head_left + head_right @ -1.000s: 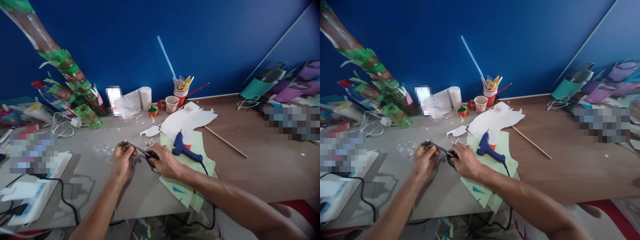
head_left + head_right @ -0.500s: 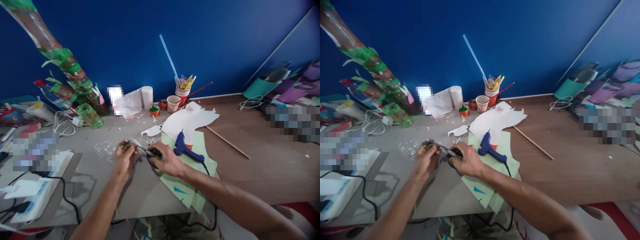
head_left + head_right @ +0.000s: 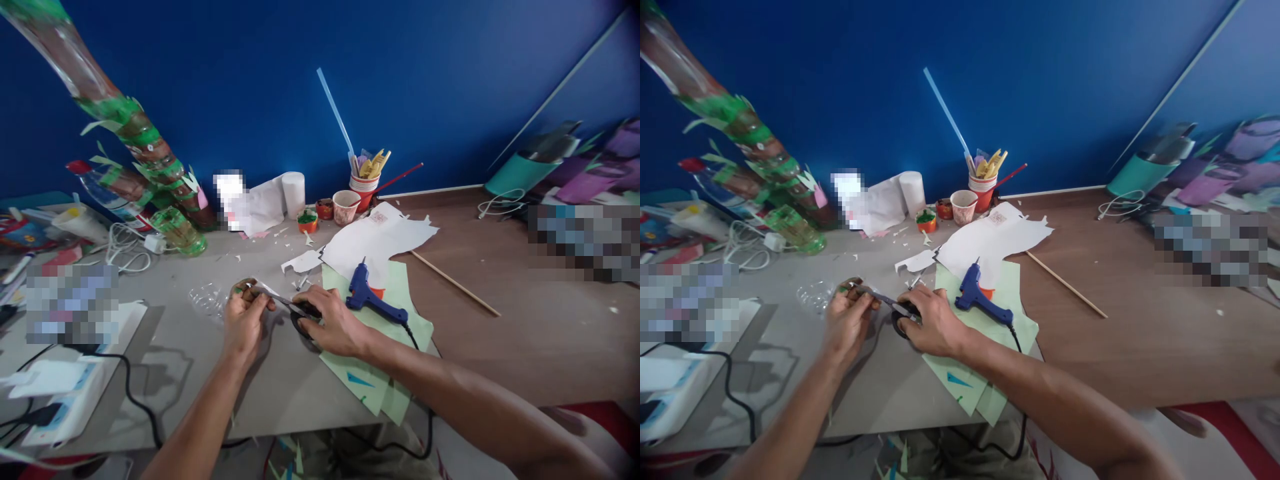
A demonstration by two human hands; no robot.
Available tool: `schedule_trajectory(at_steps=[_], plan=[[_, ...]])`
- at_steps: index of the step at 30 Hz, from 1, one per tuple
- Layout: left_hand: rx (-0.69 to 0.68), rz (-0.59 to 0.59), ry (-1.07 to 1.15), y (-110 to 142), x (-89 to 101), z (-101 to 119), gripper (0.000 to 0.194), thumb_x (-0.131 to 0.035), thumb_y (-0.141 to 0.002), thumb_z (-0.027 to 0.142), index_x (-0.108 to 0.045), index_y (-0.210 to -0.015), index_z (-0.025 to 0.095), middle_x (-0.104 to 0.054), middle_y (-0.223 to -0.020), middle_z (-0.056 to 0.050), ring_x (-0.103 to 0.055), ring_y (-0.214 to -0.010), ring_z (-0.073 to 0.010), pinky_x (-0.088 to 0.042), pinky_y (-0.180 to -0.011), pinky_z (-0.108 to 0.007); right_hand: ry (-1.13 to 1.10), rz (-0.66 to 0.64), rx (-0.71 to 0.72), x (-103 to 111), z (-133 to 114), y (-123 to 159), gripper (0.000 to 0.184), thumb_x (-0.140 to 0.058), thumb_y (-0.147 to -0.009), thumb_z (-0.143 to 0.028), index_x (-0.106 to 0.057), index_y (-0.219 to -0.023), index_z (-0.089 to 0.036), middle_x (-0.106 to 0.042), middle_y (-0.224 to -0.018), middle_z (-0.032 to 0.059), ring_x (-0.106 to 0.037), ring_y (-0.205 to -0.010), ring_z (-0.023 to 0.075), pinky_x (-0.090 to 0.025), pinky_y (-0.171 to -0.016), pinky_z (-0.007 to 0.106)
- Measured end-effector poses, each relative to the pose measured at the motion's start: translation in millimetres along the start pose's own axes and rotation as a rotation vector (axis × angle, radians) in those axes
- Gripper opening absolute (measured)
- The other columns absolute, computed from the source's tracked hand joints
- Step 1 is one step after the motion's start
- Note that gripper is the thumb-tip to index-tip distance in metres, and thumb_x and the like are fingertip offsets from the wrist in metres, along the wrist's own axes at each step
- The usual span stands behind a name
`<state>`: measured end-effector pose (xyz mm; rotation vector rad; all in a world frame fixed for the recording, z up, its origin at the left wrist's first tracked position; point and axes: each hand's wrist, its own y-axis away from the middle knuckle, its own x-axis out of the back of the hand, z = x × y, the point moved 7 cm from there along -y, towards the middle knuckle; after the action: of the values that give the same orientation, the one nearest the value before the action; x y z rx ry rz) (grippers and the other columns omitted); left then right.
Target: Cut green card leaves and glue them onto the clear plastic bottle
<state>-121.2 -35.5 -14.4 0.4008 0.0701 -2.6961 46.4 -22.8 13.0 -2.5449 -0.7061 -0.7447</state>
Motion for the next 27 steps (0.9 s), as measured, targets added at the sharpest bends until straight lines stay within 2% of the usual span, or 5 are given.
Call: schedule_trajectory(at_steps=[7,14,18,22,27], plan=[[-0.009,0.000,0.014,0.7,-3.3,4.3,0.033,-0.076,-0.063,0.019,-0.052,-0.085,0.019,-0.058,-0.065,0.006,-0.055,-0.053,-0.0074,-0.043,-0.056,-0.020,-0.026,-0.020,-0.022,1.1,0.3,-2.4,0.029,-0.059,-0.073,-0.007,-0.062,-0.100,-0.018,-0.063,-0.090,0.0039,-0.058,-0.088,0.0187,-0.035,-0.084,0.036],[0.092,0.024,0.059,-0.9,-0.4,-4.6,0.036,-0.076,-0.062,0.020,-0.058,-0.093,0.019,-0.062,-0.067,0.004,-0.055,-0.054,-0.0084,-0.045,-0.054,-0.021,-0.547,0.114,-0.296,0.4,35.7,-8.4,0.024,-0.054,-0.074,-0.018,-0.061,-0.096,-0.017,-0.057,-0.070,-0.0015,-0.052,-0.064,0.0124,-0.040,-0.061,0.026],[0.172,-0.012,0.075,-1.6,-1.0,-13.6,0.025,-0.077,-0.061,0.021,-0.066,-0.082,0.015,-0.062,-0.066,0.001,-0.055,-0.054,-0.0084,-0.046,-0.053,-0.021,-0.814,0.119,-0.388,-4.3,43.1,-9.0,0.023,-0.056,-0.073,-0.028,-0.060,-0.092,-0.017,-0.053,-0.065,-0.0031,-0.049,-0.060,0.0114,-0.037,-0.055,0.025],[0.184,-0.025,0.086,-2.0,-1.1,-17.2,0.019,-0.077,-0.061,0.021,-0.066,-0.075,0.015,-0.062,-0.067,0.000,-0.055,-0.055,-0.0091,-0.047,-0.054,-0.023,-0.889,0.122,-0.444,-6.9,41.8,-7.4,0.025,-0.060,-0.069,-0.030,-0.062,-0.090,-0.017,-0.054,-0.067,-0.0023,-0.048,-0.060,0.0113,-0.035,-0.055,0.024],[0.223,-0.053,0.113,-0.2,-3.7,-17.4,0.018,-0.076,-0.063,0.021,-0.063,-0.074,0.015,-0.063,-0.072,0.001,-0.054,-0.053,-0.0078,-0.047,-0.054,-0.023,-0.913,0.148,-0.429,-4.6,40.2,-7.3,0.024,-0.061,-0.069,-0.030,-0.062,-0.089,-0.016,-0.056,-0.067,-0.0022,-0.051,-0.061,0.0114,-0.037,-0.055,0.024]])
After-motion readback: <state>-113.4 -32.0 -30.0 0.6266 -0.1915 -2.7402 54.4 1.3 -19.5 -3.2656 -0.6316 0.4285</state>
